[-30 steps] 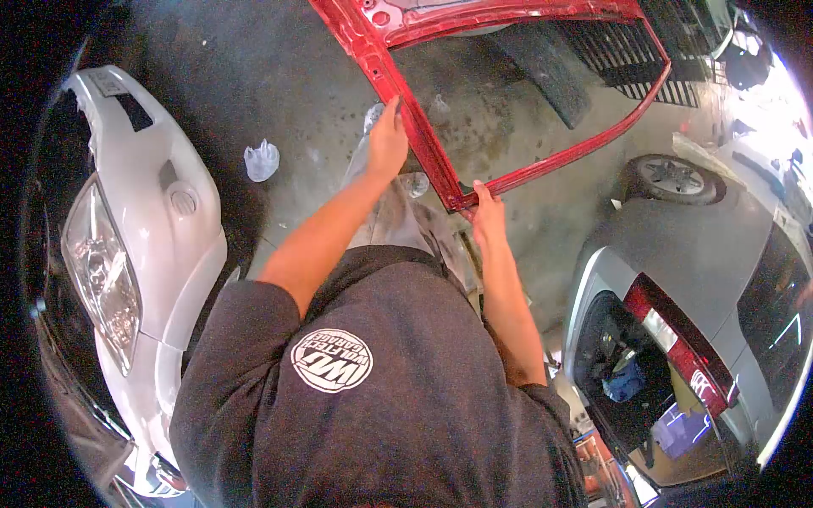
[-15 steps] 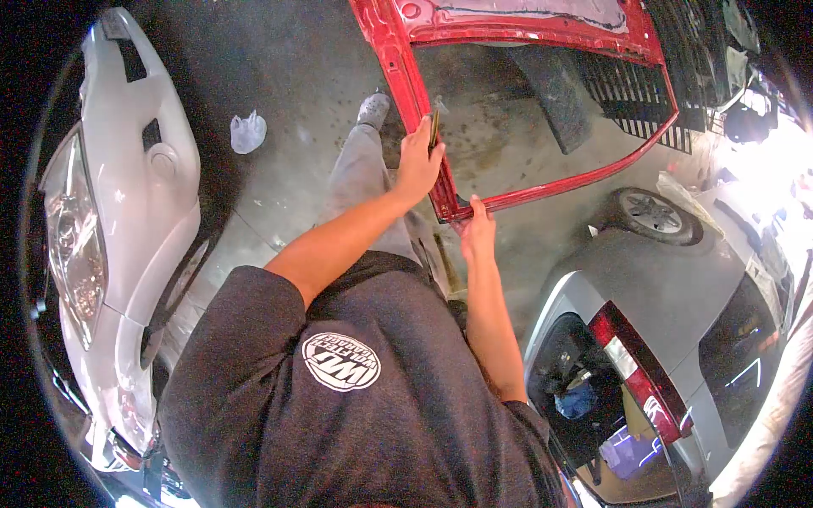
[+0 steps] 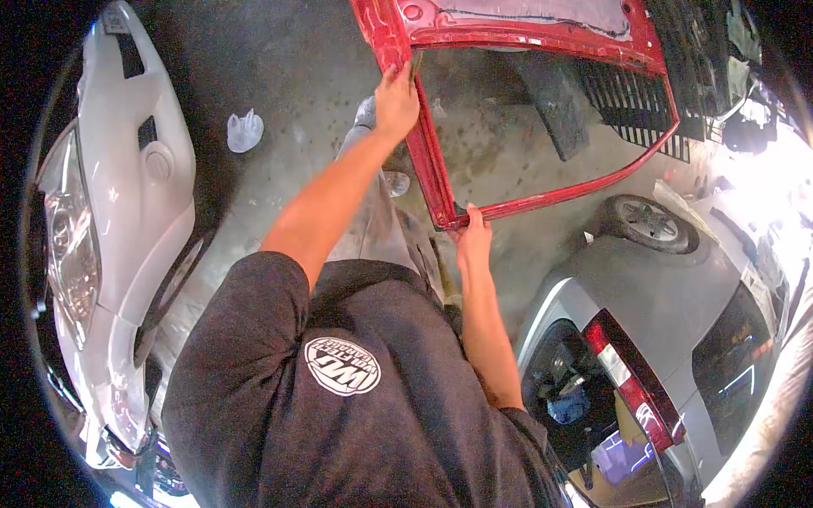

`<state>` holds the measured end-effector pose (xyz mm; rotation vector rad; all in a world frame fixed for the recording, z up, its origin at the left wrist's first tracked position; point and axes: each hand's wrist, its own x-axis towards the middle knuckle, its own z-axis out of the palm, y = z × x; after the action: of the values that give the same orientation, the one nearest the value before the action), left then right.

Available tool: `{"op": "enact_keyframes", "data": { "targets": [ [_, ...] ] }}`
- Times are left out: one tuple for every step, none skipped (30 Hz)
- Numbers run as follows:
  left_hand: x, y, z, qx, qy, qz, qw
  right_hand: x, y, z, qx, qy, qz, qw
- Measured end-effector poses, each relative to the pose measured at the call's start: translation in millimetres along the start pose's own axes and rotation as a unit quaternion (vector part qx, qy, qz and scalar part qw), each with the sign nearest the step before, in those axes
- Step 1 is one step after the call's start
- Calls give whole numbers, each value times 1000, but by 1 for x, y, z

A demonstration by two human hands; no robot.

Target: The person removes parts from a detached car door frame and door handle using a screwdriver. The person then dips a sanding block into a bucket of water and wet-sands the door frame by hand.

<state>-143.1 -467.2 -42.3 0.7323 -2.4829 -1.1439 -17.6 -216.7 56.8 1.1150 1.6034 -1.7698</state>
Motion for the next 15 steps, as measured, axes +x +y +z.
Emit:
{"op": "enact_keyframes", "data": {
  "targets": [
    [-16,5,-1,-10,-18,-12,1000,-1,0,0,-1,7,1,1000],
    [-39,13,-1,-19,-31,-21,999,0,-1,2,0,9,-1,1000],
    [-56,19,-2,-29,-48,-32,998,0,-1,3,0,15,-1,1000],
    [-65,24,-4,-20,-41,-23,999,-1,0,3,1,12,0,1000],
    [-71,28,-5,-13,-34,-15,999,0,0,3,2,10,1,1000],
    [-73,31,-5,-6,-26,-6,1000,0,-1,3,2,8,0,1000],
    [-63,27,1,9,-7,2,1000,2,-1,3,0,12,1,1000],
    [-44,19,8,25,11,10,1000,4,0,2,-3,18,2,1000],
    [-27,9,16,40,28,17,999,4,1,0,-6,24,5,1000],
    [-7,3,17,56,30,21,998,4,1,1,-6,22,1,1000],
    [10,0,15,72,32,24,997,3,0,2,-7,21,-1,1000],
    [18,-4,12,67,18,19,997,0,0,2,-8,20,-2,1000],
    [27,-6,10,63,5,16,998,1,-1,3,-13,19,-1,1000],
    [29,-7,9,58,-8,13,998,2,-2,3,-17,19,0,1000],
    [17,-5,6,57,-24,21,998,0,-1,1,-22,21,2,1000]
  ]
}}
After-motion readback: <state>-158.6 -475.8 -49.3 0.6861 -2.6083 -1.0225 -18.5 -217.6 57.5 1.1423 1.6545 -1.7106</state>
